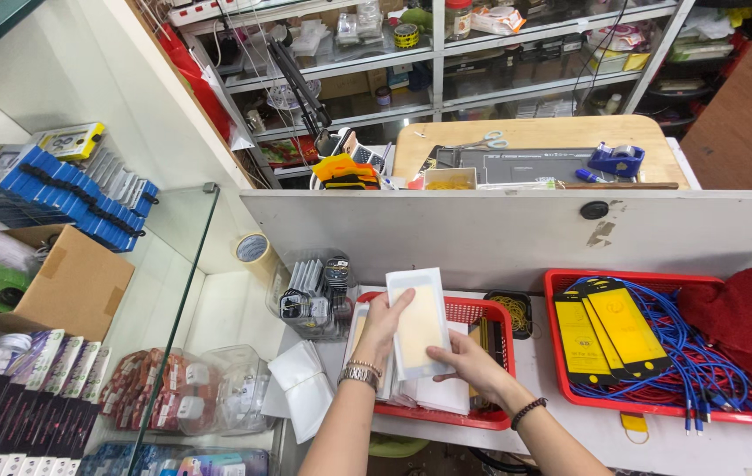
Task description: The person picks up yellow phone cases one at a time and slides each into a white paper sleeve, then stacks the sleeved cases in a red basket on the counter. They repeat this for several cases and also handle black phone boxes, placing them into the basket.
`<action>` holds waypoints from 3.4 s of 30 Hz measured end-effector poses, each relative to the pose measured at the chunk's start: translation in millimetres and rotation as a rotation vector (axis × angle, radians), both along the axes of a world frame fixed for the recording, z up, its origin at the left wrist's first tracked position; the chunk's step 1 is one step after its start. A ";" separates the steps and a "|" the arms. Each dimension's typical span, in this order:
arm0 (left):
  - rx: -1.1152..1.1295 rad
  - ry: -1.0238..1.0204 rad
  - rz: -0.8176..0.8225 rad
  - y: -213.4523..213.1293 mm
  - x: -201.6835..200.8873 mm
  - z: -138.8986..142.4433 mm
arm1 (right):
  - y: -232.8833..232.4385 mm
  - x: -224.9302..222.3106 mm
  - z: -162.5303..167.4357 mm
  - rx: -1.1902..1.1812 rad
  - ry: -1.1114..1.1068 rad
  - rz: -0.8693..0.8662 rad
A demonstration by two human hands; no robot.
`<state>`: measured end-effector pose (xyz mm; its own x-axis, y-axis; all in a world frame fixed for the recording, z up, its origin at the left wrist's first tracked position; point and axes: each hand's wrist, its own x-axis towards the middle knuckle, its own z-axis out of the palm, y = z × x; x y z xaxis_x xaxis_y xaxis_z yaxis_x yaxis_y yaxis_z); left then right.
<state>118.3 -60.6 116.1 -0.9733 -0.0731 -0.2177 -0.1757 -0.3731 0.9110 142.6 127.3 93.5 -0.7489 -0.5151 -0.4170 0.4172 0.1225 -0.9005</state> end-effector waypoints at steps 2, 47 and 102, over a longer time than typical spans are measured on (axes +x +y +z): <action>-0.042 -0.018 -0.059 16.3 -0.8 -0.2 | 16.8 -3.5 4.9 -0.025 0.095 -0.042; -1.062 -0.447 0.346 -19.8 67.9 -29.8 | 131.5 -43.2 -1.6 0.633 1.108 -0.412; -1.217 -0.368 0.405 -23.6 56.7 -27.6 | 231.9 -68.5 0.4 0.954 1.179 -0.611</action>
